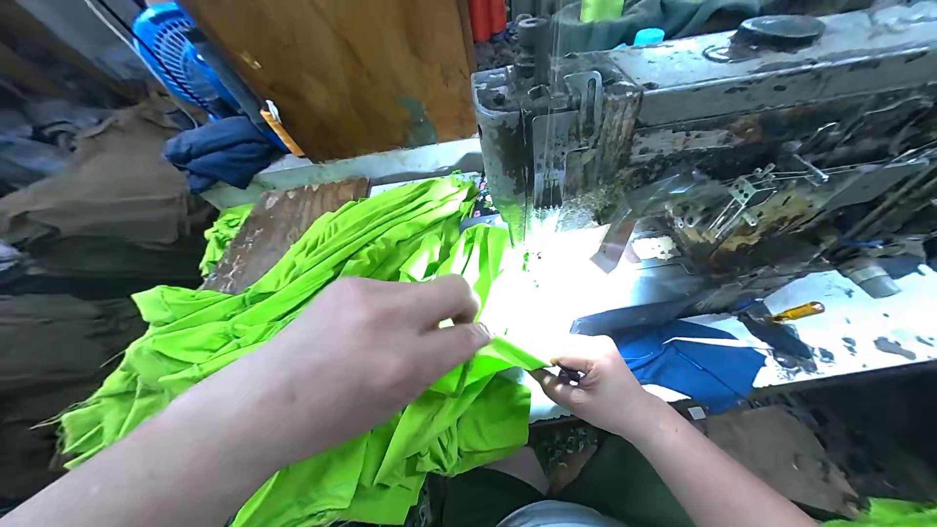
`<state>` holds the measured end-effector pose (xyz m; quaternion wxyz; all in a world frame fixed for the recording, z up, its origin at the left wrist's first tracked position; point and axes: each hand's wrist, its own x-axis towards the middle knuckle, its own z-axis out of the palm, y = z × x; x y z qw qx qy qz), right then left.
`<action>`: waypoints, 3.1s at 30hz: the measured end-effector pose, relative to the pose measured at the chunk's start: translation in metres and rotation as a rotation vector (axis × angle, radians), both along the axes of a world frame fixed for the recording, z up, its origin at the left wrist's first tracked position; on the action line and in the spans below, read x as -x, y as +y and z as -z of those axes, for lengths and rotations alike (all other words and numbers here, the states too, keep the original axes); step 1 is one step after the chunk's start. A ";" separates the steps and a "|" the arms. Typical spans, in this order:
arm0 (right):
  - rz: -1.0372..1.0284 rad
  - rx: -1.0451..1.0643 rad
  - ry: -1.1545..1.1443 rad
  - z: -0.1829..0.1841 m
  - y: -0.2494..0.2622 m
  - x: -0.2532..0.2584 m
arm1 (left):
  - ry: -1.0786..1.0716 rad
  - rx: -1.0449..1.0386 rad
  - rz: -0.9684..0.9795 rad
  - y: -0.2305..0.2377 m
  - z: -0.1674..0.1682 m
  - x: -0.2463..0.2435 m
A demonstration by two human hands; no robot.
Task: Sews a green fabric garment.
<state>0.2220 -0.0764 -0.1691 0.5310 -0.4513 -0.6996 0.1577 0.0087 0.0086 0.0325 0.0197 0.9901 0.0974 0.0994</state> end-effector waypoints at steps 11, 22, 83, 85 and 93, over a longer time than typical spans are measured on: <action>0.034 0.029 -0.142 -0.006 0.006 0.002 | 0.146 -0.295 0.059 0.056 0.036 0.007; -0.072 0.231 0.143 -0.012 0.011 -0.005 | -0.218 0.252 0.045 0.058 0.064 0.001; -0.084 0.153 0.205 -0.003 0.001 0.000 | 0.201 -0.071 0.193 0.054 0.040 -0.030; -0.085 0.155 0.211 -0.002 0.001 0.000 | 0.184 -0.069 0.196 0.053 0.039 -0.031; -0.059 0.102 0.216 0.000 0.003 -0.001 | 0.025 -0.043 0.085 0.014 0.057 -0.034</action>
